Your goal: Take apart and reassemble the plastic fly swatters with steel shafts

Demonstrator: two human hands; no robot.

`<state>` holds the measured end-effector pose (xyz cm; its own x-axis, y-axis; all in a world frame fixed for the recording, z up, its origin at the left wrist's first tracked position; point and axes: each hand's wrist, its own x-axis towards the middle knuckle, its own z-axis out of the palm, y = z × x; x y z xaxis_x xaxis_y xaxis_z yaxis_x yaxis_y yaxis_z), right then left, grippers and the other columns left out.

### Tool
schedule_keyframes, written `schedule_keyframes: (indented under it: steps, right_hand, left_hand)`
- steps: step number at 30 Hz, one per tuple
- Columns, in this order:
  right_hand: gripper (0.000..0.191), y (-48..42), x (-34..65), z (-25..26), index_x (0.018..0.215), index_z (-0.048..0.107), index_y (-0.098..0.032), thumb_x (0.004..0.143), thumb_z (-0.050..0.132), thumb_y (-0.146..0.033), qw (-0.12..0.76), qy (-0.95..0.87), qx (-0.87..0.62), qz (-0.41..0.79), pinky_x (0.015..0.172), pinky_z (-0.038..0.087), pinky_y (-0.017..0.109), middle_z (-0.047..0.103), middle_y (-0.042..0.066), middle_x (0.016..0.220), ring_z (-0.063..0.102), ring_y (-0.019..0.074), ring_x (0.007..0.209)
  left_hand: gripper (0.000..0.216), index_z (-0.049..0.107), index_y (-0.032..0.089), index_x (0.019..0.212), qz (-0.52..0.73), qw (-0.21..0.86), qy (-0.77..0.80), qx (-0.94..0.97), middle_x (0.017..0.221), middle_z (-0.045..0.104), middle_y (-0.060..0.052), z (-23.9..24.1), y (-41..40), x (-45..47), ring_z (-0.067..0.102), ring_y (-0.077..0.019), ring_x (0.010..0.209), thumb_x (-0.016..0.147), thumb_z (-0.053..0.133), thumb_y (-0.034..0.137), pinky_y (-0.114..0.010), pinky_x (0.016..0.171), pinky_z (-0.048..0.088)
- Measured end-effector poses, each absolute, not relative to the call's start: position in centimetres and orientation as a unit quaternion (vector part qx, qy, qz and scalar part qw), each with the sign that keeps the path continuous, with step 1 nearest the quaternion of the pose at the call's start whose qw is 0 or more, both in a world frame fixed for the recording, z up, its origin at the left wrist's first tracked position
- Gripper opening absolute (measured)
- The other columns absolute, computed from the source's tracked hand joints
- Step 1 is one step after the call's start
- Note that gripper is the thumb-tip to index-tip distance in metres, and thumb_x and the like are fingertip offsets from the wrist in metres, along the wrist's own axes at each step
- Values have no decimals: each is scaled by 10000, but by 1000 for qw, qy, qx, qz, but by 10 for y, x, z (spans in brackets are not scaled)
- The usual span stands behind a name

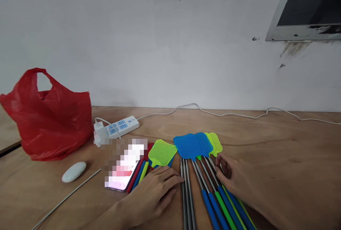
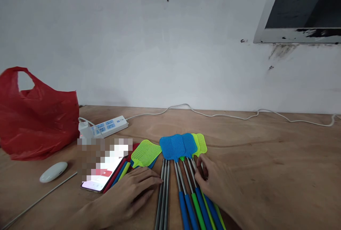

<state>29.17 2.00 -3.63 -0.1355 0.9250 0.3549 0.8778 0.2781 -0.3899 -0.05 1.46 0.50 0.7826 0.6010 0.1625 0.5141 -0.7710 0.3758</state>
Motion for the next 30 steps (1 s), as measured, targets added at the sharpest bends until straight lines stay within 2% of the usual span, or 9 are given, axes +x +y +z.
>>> schedule_keyframes:
  steps: [3,6,10,15,18,23,26,30]
  right_hand:
    - [46,24,302,-37,813,540,-228,780,530,-198,225,-736,-638,-16,567,319,284,589,-16,623,593,204,583]
    - [121,27,309,-39,868,561,-221,749,559,-205,193,-735,-650,-17,572,315,289,623,9,664,609,229,608]
    - [220,28,310,-42,940,536,-224,732,543,-152,194,-754,-627,15,558,298,272,579,-27,628,595,214,590]
    - [268,31,314,-42,956,511,-211,706,561,-131,174,-726,-665,-8,528,232,268,512,-48,566,555,217,518]
    - [253,36,320,-37,925,501,-219,687,547,-147,238,-698,-675,6,529,263,276,488,-52,579,528,200,507]
    - [201,38,319,-19,931,483,-243,734,512,-263,442,-625,-628,140,489,353,267,500,-49,695,475,141,483]
    - [230,31,310,-6,975,499,-245,764,549,-322,513,-581,-597,208,429,316,240,509,-45,754,415,95,438]
    - [352,27,301,1,1020,524,-231,762,647,-436,538,-543,-567,306,363,238,212,585,-30,755,342,57,382]
  left_hand:
    - [320,573,248,1256,131,159,299,932,1189,655,-66,5,15,0,610,-243,1089,975,456,149,-400,963,496]
    - [326,568,248,1263,131,159,298,932,1197,651,-65,6,15,-1,611,-241,1090,976,453,146,-398,961,496]
    - [341,566,249,1269,137,161,296,932,1191,652,-63,5,15,-1,613,-240,1086,965,461,137,-400,963,494]
    - [337,567,252,1272,144,163,293,931,1192,652,-61,5,15,-1,611,-236,1087,972,454,149,-393,966,492]
    - [336,568,253,1268,144,163,293,931,1194,650,-60,5,15,-1,612,-235,1085,973,450,146,-391,963,492]
    - [327,567,257,1267,148,164,297,929,1198,649,-60,3,15,-1,610,-239,1090,981,448,153,-397,961,496]
    - [326,563,258,1265,149,166,295,929,1219,642,-58,3,16,-1,605,-238,1111,981,445,149,-400,975,491]
    - [311,561,251,1250,146,160,297,930,1207,645,-58,2,16,0,606,-237,1098,982,443,150,-402,974,488]
